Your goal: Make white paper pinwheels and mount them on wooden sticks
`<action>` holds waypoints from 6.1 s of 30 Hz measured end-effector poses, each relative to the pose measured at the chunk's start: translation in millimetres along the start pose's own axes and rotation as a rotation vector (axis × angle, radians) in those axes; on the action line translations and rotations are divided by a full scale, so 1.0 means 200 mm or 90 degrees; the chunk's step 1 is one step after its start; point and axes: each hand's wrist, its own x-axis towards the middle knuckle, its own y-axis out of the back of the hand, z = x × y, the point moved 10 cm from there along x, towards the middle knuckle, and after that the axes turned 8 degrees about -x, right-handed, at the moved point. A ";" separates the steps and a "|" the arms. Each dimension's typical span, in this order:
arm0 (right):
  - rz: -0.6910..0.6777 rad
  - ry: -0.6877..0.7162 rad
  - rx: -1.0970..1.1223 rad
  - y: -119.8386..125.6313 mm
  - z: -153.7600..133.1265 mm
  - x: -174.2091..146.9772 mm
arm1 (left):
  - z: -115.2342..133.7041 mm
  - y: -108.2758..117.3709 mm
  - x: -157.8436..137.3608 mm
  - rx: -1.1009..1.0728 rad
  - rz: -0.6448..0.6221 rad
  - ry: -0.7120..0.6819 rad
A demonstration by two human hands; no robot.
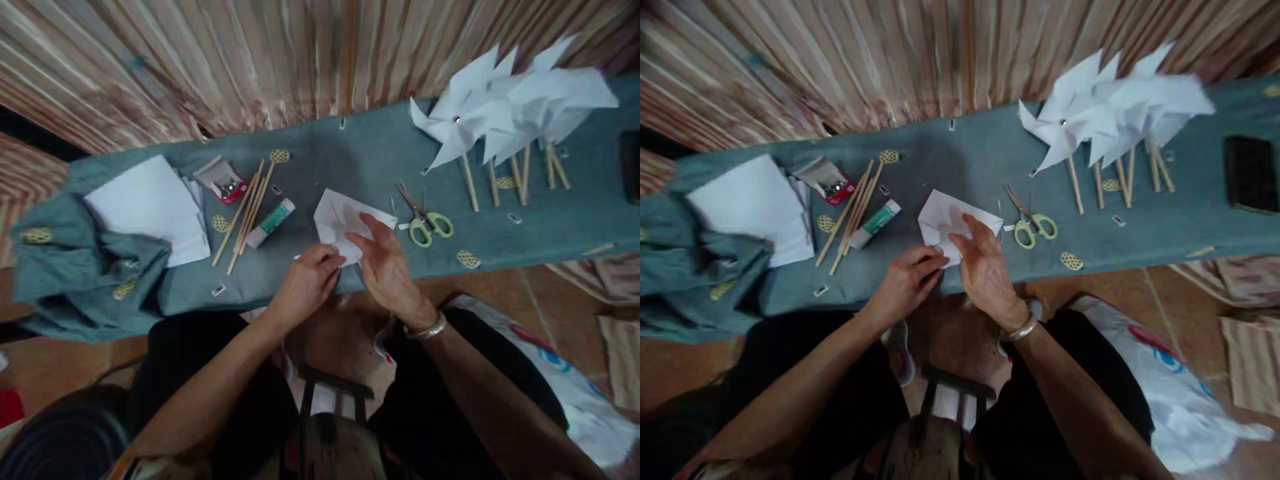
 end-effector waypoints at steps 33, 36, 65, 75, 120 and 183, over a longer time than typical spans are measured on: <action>-0.041 -0.073 -0.091 0.09 0.25 0.20 | -0.01 0.02 0.00 0.027 -0.034 -0.002; -0.028 -0.076 -0.075 0.11 0.29 0.19 | -0.02 0.04 0.00 0.039 -0.033 -0.006; -0.026 -0.045 -0.046 0.15 0.30 0.05 | 0.13 -0.03 0.01 0.165 -0.082 -0.047; 0.003 -0.079 -0.128 0.24 0.39 -0.02 | 0.17 0.00 -0.02 0.199 -0.038 -0.106; -0.010 0.055 0.026 0.12 0.03 -0.14 | 0.13 -0.03 -0.03 0.181 -0.055 -0.107; 0.053 -0.126 0.157 0.02 0.08 0.03 | 0.00 0.03 -0.05 -0.035 0.028 0.005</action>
